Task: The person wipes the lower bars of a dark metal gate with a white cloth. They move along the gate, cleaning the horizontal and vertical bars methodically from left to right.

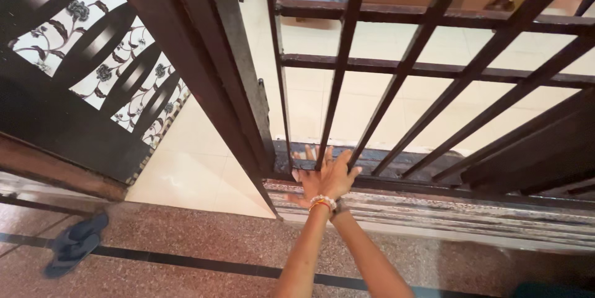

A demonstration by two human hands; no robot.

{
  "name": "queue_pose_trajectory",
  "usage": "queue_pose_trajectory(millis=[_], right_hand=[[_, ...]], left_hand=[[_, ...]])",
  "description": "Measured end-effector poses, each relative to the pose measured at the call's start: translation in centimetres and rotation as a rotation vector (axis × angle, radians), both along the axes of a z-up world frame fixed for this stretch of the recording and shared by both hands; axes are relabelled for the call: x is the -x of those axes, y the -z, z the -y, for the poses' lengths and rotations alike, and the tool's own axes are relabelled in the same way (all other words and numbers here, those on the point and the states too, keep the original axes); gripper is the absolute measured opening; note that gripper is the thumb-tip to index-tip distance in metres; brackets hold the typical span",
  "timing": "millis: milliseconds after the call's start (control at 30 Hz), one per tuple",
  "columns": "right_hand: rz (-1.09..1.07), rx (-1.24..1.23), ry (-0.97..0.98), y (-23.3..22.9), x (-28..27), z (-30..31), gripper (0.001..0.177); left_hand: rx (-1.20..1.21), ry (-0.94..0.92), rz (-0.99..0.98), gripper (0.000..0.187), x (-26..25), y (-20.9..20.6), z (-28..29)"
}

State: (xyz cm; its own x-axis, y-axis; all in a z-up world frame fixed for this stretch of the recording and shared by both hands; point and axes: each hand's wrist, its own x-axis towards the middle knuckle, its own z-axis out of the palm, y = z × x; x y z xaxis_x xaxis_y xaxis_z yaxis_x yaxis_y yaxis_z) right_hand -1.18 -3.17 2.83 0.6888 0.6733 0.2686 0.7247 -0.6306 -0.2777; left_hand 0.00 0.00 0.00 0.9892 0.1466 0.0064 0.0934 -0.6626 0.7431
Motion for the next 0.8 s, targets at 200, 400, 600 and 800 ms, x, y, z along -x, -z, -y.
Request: queue_pose_trajectory(millis=[200,400,600,800], right_hand=[[-0.044,0.042,0.052,4.9,-0.6,-4.3,0.112],[-0.170,0.079,0.109,4.5,3.5,-3.1,0.085],[-0.062,0.054,0.128,5.0,4.3,-3.0,0.102],[0.203,-0.001,0.109,5.7,1.3,0.0,0.097]], left_hand=[[0.059,0.036,-0.030,0.050,0.5,-1.4,-0.5],[0.056,0.050,-0.018,0.043,0.7,-2.4,-0.6],[0.067,0.055,-0.055,0.043,0.6,-2.3,-0.4],[-0.031,0.052,-0.021,0.057,0.2,0.7,-0.4]])
